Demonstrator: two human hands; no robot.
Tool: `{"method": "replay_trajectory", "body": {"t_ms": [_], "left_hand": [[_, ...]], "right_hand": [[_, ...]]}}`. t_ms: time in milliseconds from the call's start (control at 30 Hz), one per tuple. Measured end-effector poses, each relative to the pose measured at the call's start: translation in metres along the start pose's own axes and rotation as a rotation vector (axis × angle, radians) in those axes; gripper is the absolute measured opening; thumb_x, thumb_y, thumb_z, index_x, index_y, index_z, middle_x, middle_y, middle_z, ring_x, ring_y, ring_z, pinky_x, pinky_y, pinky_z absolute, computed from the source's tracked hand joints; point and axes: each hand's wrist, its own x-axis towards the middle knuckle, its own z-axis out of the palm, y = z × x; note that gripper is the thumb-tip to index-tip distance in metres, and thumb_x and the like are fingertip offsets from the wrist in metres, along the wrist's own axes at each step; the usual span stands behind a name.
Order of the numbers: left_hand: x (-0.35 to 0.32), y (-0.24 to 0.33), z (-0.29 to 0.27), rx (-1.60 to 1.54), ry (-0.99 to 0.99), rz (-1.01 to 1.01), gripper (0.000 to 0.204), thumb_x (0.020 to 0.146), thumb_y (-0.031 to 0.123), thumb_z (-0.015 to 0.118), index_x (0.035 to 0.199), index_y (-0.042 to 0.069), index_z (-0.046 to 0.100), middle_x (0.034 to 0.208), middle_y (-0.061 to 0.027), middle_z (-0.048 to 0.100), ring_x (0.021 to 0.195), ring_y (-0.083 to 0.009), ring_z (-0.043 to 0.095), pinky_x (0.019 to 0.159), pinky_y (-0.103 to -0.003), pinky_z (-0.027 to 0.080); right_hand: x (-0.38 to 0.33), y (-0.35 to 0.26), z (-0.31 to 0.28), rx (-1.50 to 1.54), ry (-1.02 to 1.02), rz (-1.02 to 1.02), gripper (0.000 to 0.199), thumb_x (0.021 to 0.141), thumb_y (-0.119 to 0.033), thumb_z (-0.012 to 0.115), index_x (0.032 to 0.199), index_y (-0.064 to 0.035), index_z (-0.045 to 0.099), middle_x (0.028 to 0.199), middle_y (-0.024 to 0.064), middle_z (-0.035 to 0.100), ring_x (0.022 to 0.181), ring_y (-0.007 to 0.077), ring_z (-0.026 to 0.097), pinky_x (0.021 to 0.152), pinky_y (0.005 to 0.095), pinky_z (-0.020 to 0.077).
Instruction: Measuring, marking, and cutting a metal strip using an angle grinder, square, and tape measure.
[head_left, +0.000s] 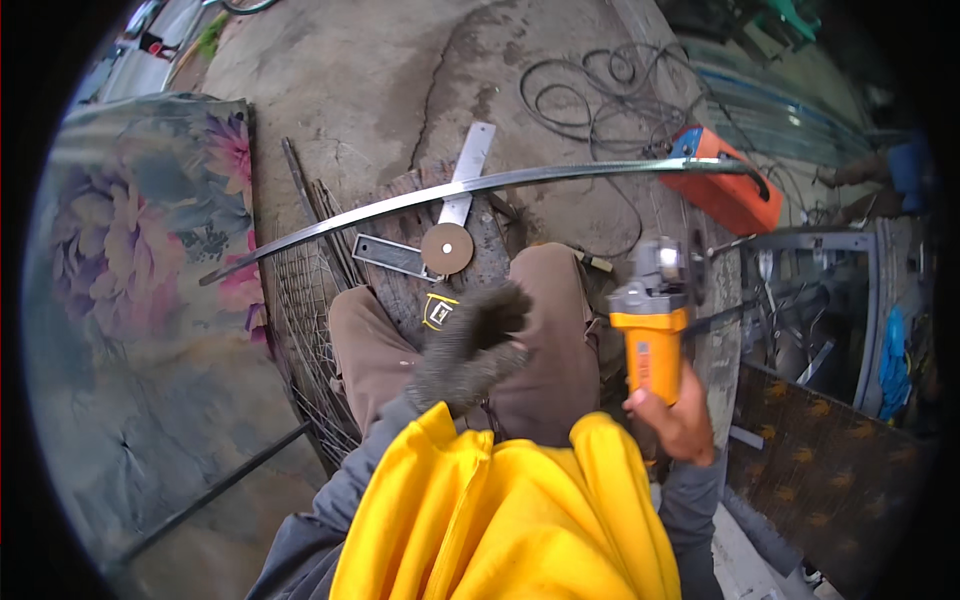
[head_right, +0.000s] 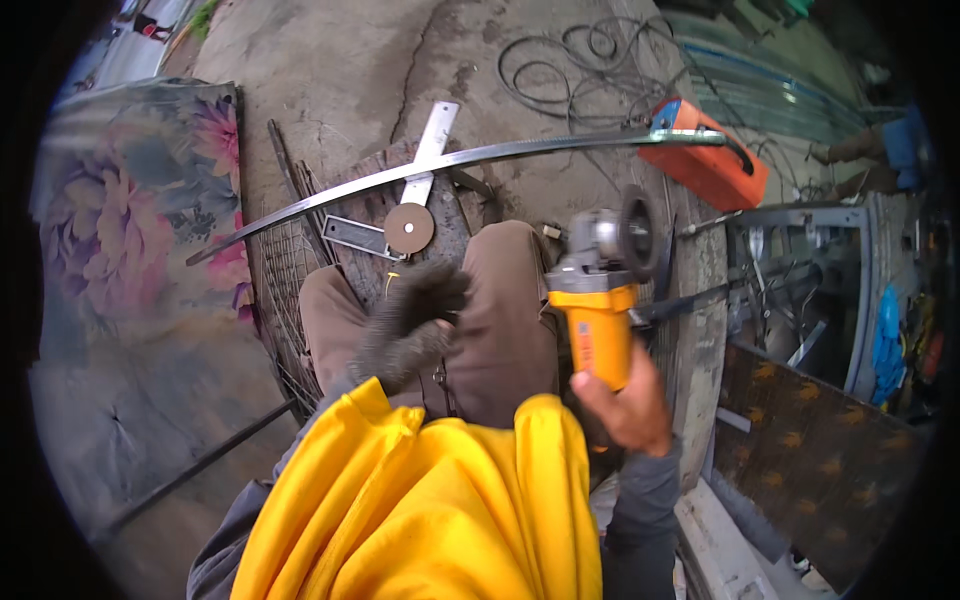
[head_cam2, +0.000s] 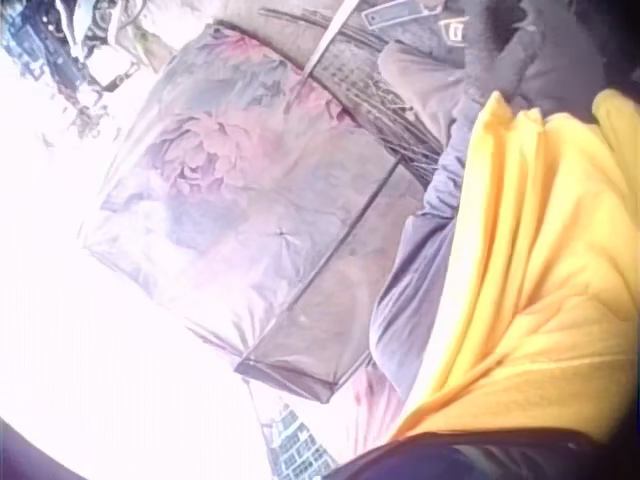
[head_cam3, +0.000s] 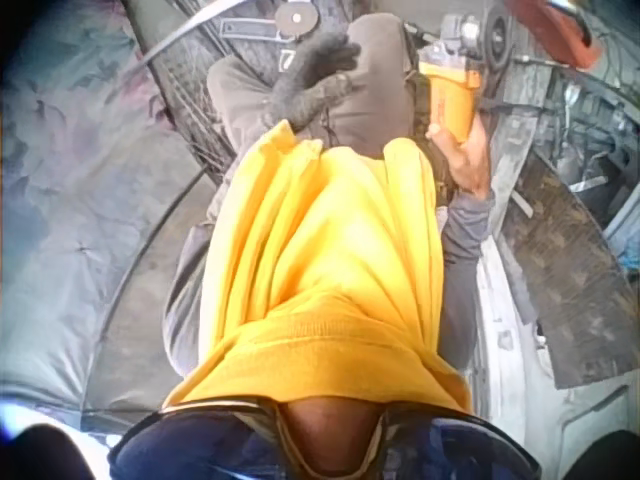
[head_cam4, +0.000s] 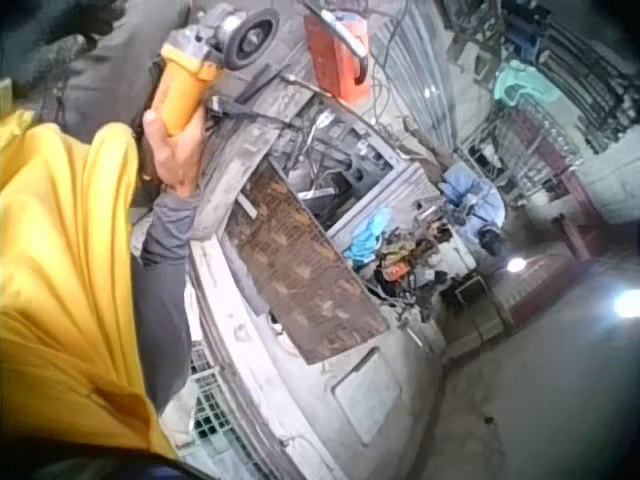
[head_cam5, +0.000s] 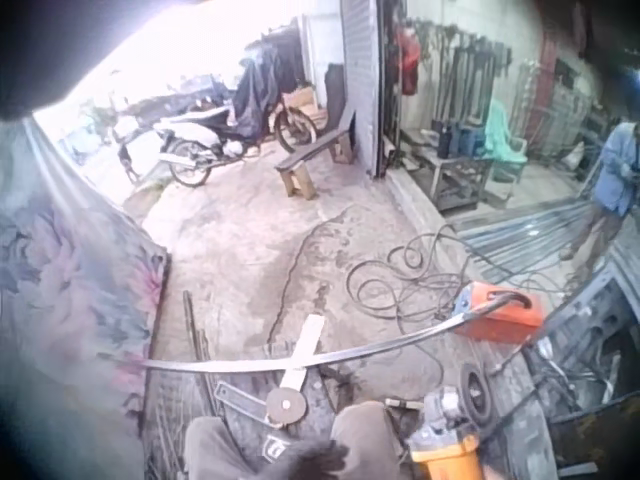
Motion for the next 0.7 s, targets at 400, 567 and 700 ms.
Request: {"method": "replay_trajectory", "body": {"t_ms": [400, 567, 700], "left_hand": [[-0.085, -0.028, -0.026, -0.315, 0.34, 0.221, 0.086, 0.094, 0.02, 0.081, 0.16, 0.022, 0.026, 0.122, -0.0227, 0.066, 0.095, -0.0357, 0.074, 0.077, -0.047, 0.066], [-0.093, -0.062, -0.027, -0.371, 0.309, 0.09, 0.074, 0.102, 0.035, 0.073, 0.159, 0.016, 0.031, 0.142, -0.0165, 0.06, 0.121, -0.0309, 0.066, 0.097, -0.046, 0.061], [-0.081, -0.082, -0.037, -0.792, 0.328, 0.084, 0.052, 0.105, 0.024, 0.068, 0.151, 0.014, 0.045, 0.137, -0.0079, 0.063, 0.125, -0.0217, 0.063, 0.105, -0.036, 0.055]], "right_hand": [[0.005, -0.052, 0.147, -0.513, -0.071, -0.298, 0.068, 0.101, -0.061, 0.065, 0.132, 0.0006, 0.063, 0.118, 0.0272, 0.072, 0.107, 0.0449, 0.072, 0.089, 0.049, 0.0557], [0.057, -0.02, 0.191, -0.294, 0.052, -0.438, 0.084, 0.104, -0.061, 0.059, 0.151, 0.0058, 0.045, 0.144, 0.0351, 0.055, 0.135, 0.0498, 0.055, 0.114, 0.0501, 0.0448], [0.063, -0.019, 0.214, -0.451, 0.114, -0.424, 0.083, 0.101, -0.058, 0.063, 0.151, 0.0055, 0.046, 0.14, 0.034, 0.056, 0.129, 0.0492, 0.057, 0.111, 0.0514, 0.0451]]}}
